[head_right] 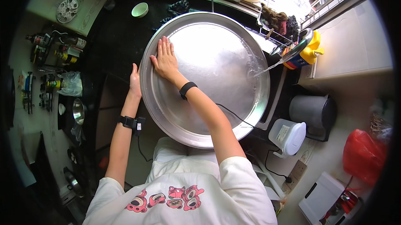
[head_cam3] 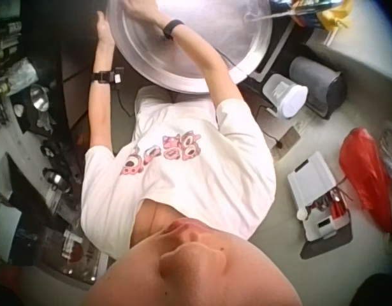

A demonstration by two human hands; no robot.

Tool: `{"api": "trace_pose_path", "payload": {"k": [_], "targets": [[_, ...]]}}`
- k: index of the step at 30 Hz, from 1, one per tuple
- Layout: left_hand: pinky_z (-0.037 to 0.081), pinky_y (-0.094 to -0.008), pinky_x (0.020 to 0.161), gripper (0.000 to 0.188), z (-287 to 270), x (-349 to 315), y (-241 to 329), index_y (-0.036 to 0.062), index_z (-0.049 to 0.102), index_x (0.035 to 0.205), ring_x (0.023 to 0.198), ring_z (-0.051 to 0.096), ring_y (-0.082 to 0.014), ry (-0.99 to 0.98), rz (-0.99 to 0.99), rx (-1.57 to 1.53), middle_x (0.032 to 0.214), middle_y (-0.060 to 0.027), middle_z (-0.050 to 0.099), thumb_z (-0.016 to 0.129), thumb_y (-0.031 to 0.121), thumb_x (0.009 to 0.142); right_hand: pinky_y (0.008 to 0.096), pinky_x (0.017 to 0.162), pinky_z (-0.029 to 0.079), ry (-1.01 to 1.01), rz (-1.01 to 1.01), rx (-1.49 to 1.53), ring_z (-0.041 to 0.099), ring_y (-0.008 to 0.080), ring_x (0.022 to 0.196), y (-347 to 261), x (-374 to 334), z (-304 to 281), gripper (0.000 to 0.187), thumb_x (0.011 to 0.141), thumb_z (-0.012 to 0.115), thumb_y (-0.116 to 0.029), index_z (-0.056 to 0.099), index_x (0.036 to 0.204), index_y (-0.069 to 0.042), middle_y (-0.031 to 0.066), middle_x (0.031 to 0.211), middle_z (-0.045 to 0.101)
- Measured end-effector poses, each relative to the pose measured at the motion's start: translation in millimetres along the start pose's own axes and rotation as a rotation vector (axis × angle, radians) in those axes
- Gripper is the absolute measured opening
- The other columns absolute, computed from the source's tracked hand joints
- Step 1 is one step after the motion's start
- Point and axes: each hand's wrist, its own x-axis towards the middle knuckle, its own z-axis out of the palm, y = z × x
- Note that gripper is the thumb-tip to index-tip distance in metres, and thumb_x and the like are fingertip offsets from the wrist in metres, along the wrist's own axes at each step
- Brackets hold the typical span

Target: The recorder prepares dumplings by frying them in a small pan, cleaning a large metal tray, and then flipping the dumplings.

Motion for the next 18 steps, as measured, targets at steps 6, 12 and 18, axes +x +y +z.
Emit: {"api": "trace_pose_path", "payload": {"k": [6,12,18], "targets": [[0.028,-0.0334,0.102,0.058,-12.7,-0.7,-1.1,0.0092,0.035,0.132,0.12,0.038,-0.0208,-0.03,0.051,0.037,0.131,-0.0085,0.041,0.025,0.05,0.092,0.0415,0.109,0.007,-0.287,-0.274,0.131,0.015,0.0258,0.134,-40.7,-91.7,-46.9,0.058,0.09,0.036,-0.032,0.022,0.136,0.001,0.0141,0.143,0.02],[0.035,-0.0279,0.096,0.047,-2.5,2.2,-21.4,0.0082,0.036,0.132,0.114,0.044,-0.0146,0.11,0.134,0.482,0.126,-0.0044,0.046,0.044,0.032,0.092,0.0424,0.108,0.008,-0.329,-0.021,-0.088,0.013,0.0255,0.134,69.4,-168.9,-104.6,0.051,0.091,0.036,-0.028,0.025,0.137,-0.007,0.0088,0.144,0.02],[0.037,-0.0249,0.092,0.042,-3.6,22.5,-42.7,0.0061,0.041,0.129,0.111,0.047,-0.0123,0.169,0.284,0.592,0.124,-0.0031,0.049,0.048,0.021,0.091,0.037,0.094,0.033,0.285,0.594,-0.13,0.043,0.0286,0.112,253.7,-197.2,-144.2,0.034,0.091,0.04,-0.021,0.047,0.119,-0.001,0.0173,0.119,0.048]]}}
